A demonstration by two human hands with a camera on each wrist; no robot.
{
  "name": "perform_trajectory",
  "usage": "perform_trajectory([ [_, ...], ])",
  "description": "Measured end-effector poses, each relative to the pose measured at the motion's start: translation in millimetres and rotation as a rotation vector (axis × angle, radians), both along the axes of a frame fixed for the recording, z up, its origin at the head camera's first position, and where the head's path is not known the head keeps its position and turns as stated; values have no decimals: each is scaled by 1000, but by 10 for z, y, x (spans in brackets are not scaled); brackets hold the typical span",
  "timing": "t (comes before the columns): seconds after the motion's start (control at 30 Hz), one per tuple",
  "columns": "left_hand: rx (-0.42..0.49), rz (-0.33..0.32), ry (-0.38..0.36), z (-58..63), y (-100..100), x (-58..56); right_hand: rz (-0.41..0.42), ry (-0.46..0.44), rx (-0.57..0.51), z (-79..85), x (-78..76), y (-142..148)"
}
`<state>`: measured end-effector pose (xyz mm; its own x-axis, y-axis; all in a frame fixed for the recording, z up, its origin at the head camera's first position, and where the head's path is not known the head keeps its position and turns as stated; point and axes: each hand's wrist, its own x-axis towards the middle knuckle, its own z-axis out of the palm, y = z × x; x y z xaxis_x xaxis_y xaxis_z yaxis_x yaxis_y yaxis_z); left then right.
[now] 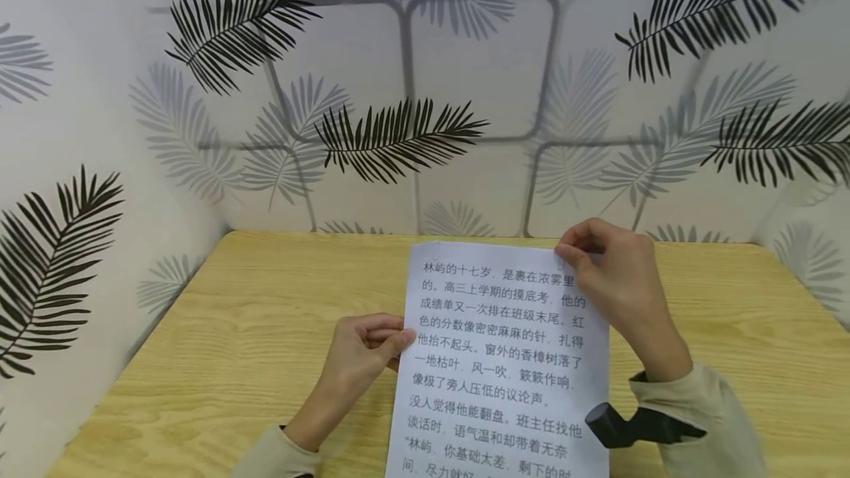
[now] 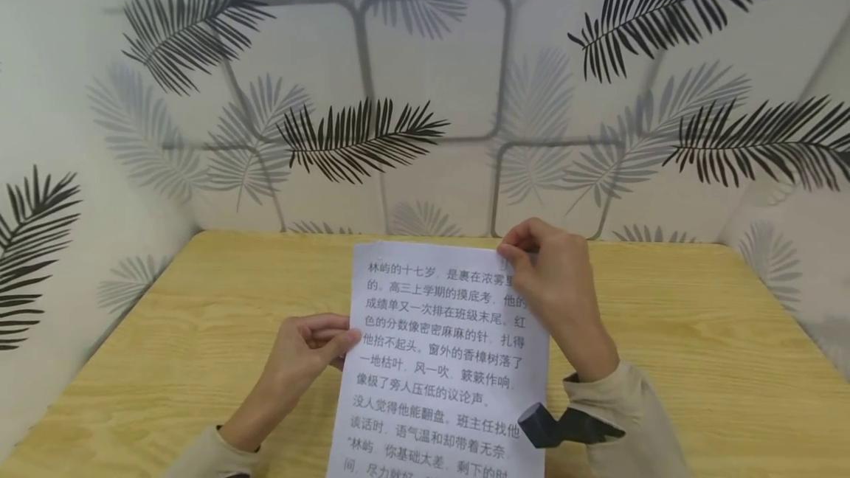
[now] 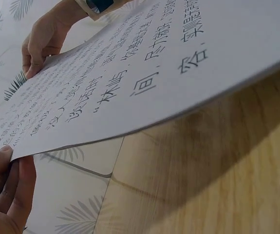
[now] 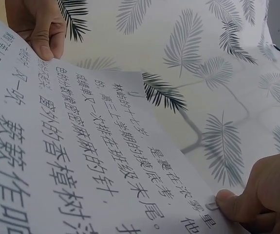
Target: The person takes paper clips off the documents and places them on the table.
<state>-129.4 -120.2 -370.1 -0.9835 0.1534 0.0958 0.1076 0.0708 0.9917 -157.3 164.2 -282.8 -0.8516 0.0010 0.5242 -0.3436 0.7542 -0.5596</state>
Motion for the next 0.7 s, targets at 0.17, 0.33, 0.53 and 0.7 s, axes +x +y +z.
perform_trajectory([
  [0.17,-8,-42,-13,-19,-8,4,-11,35,14,0,19,-16],
  [0.33,-50,-107,2,-32,-23,13,16,25,22,14,24,-35],
  [0.53,-109,-62,1,-21,-7,13,21,20,16,16,27,-34],
  [0.7,-99,-58,-8,-5,-4,5,20,24,-3,19,41,-33],
])
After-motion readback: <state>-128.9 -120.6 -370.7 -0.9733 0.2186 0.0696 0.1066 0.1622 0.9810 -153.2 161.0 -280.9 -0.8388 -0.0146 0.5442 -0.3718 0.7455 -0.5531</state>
